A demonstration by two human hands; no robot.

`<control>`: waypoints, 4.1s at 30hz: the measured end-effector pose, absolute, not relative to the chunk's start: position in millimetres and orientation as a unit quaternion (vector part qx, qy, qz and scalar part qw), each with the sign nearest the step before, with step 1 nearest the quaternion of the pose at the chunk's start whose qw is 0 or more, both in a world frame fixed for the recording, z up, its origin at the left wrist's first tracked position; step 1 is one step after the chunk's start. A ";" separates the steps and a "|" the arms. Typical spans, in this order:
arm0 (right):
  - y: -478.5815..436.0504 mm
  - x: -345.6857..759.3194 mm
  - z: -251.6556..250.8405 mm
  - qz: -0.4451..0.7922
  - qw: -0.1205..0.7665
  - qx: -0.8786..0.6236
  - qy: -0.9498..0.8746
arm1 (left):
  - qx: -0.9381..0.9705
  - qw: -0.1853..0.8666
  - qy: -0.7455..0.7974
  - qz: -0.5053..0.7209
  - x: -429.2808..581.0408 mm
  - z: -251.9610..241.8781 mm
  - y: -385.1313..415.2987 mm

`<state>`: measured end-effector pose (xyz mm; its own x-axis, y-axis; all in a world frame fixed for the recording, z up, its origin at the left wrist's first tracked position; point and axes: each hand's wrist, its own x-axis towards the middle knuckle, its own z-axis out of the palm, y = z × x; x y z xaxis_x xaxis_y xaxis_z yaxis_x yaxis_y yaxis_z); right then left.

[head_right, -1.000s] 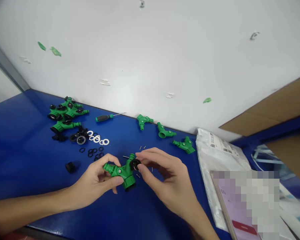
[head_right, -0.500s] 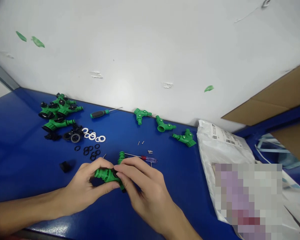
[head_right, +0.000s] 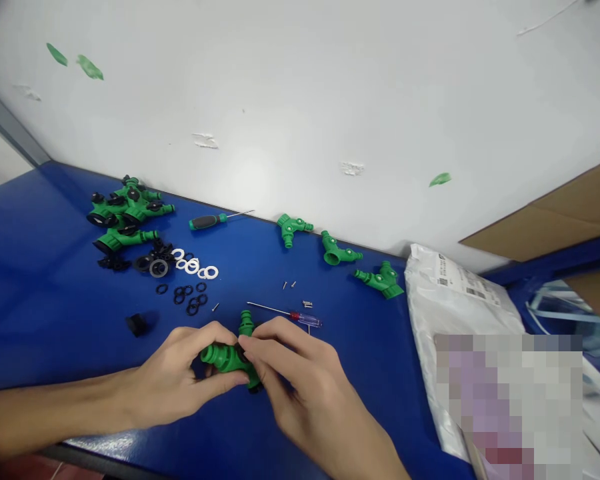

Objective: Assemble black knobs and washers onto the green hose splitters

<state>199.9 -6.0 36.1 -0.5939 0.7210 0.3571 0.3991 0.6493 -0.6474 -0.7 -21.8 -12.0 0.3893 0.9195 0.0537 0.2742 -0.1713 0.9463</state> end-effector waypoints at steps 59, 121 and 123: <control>-7.1 207.9 36.0 0.202 0.321 -0.304 -0.874 | 0.771 0.313 0.359 0.422 -2.9 -9.7 -22.6; 1.2 201.6 45.8 0.356 0.350 -0.305 -0.811 | 0.655 0.525 0.350 0.415 -10.6 -2.9 -3.9; -0.1 199.5 45.0 0.379 0.356 -0.328 -0.789 | 0.645 0.543 0.350 0.408 -10.8 -1.3 -4.2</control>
